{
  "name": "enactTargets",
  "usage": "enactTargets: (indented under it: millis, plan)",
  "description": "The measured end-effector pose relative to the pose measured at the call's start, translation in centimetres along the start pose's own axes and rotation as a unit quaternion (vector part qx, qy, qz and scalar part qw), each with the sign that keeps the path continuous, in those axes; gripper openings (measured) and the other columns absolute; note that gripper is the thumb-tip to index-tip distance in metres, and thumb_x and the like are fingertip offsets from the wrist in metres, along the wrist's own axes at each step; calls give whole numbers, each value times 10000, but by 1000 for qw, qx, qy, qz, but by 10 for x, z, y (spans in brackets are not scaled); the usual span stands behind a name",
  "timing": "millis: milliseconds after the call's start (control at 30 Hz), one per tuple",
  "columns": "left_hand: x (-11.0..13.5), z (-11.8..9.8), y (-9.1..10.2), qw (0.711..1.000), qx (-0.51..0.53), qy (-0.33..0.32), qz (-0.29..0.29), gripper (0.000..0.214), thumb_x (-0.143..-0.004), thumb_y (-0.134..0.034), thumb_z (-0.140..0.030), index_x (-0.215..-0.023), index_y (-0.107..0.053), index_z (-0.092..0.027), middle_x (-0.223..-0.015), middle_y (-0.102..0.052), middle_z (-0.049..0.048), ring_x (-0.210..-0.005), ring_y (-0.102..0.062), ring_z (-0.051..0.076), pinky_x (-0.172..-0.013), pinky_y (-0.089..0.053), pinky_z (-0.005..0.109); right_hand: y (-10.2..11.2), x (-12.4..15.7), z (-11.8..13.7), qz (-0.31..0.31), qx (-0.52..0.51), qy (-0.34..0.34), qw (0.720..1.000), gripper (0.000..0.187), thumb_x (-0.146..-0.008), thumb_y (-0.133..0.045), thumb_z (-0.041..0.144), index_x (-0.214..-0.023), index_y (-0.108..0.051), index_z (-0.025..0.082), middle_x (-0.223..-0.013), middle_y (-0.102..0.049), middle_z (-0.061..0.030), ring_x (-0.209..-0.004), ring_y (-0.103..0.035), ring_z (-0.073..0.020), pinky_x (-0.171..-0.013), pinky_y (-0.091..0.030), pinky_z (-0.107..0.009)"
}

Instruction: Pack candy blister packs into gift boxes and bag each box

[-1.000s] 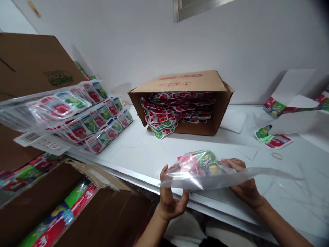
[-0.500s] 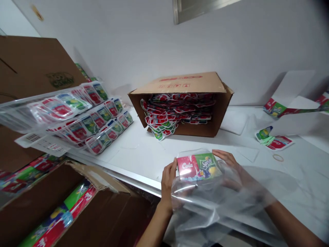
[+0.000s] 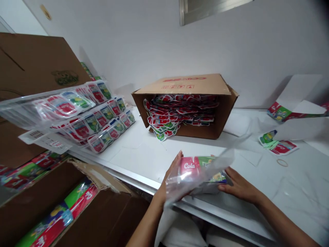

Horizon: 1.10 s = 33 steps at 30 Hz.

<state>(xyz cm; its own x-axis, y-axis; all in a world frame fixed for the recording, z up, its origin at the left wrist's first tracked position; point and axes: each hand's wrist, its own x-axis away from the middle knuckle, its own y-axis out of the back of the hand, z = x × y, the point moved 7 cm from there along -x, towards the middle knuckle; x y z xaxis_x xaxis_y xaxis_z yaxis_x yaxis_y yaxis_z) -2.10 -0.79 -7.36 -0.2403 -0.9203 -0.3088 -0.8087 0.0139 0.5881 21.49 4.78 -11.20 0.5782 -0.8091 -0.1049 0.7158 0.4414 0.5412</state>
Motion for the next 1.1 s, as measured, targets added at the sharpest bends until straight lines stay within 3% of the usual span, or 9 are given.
enactTargets:
  millis: [133,267,333,433,533,633,733,867,1100]
  plan:
    - [2,5,-7,997,58,40,28,981,-773,-675,-536,-1532,-140,-220,-1612,-141,124,-1469,-138,365,-1189,-175,535,-8,9,-7,-36,-13,2,999,842,-769,-649,593,-1473,-357,234,-1458,-441,-132,-1323,-429,-355,-1098,-374,-478]
    - [3,8,-10,993,102,53,29,987,-754,-698,-540,-1527,-160,-243,-1622,-91,107,-1469,-143,363,-1188,-201,508,1,17,6,-84,-63,47,993,855,-804,-597,629,-1507,-271,268,-1535,-333,-106,-1387,-340,-333,-1133,-319,-477]
    - [3,10,-8,992,112,54,24,1010,-742,-718,-529,-1527,-151,-243,-1620,-97,115,-1468,-153,357,-1187,-210,500,11,19,14,-121,-114,48,985,672,-881,-507,597,-1462,-366,290,-1486,-416,-85,-1337,-420,-299,-1104,-367,-445]
    - [0,11,-5,991,123,56,18,1030,-720,-743,-522,-1525,-166,-238,-1609,-149,129,-1462,-183,356,-1174,-254,494,25,20,20,-208,-148,8,967,340,-932,-506,475,-1169,-650,280,-1190,-643,-57,-1121,-588,-237,-992,-465,-366]
    - [-4,6,1,992,115,50,10,1003,-705,-757,-522,-1509,-234,-232,-1600,-193,127,-1462,-176,358,-1181,-238,495,30,21,19,-266,-173,-35,948,253,-883,-599,462,-933,-718,245,-961,-692,-43,-934,-632,-207,-866,-511,-320]
    - [-7,-1,4,993,105,43,12,992,-707,-757,-520,-1506,-248,-228,-1591,-224,128,-1462,-180,358,-1193,-204,496,22,20,7,-246,-222,-115,937,343,-848,-615,536,-963,-700,225,-878,-700,-47,-788,-637,-190,-734,-530,-310]
    - [-9,-6,6,995,95,40,9,983,-721,-740,-528,-1508,-241,-216,-1582,-249,135,-1460,-187,360,-1193,-197,510,14,17,0,-211,-285,-175,919,490,-827,-603,602,-1128,-635,217,-903,-701,-61,-767,-635,-192,-679,-519,-311]
    - [-8,-8,5,995,94,44,10,996,-727,-727,-545,-1515,-215,-217,-1577,-257,142,-1453,-213,360,-1181,-230,520,16,9,7,-225,-374,-169,884,518,-775,-707,533,-1162,-590,209,-872,-678,-36,-708,-579,-144,-620,-456,-258]
    - [-9,-10,6,995,89,39,10,974,-734,-725,-539,-1511,-229,-222,-1580,-251,140,-1459,-195,357,-1185,-223,515,4,3,13,-177,-497,-214,822,519,-621,-856,358,-1045,-603,199,-643,-547,50,-548,-456,-78,-480,-336,-188]
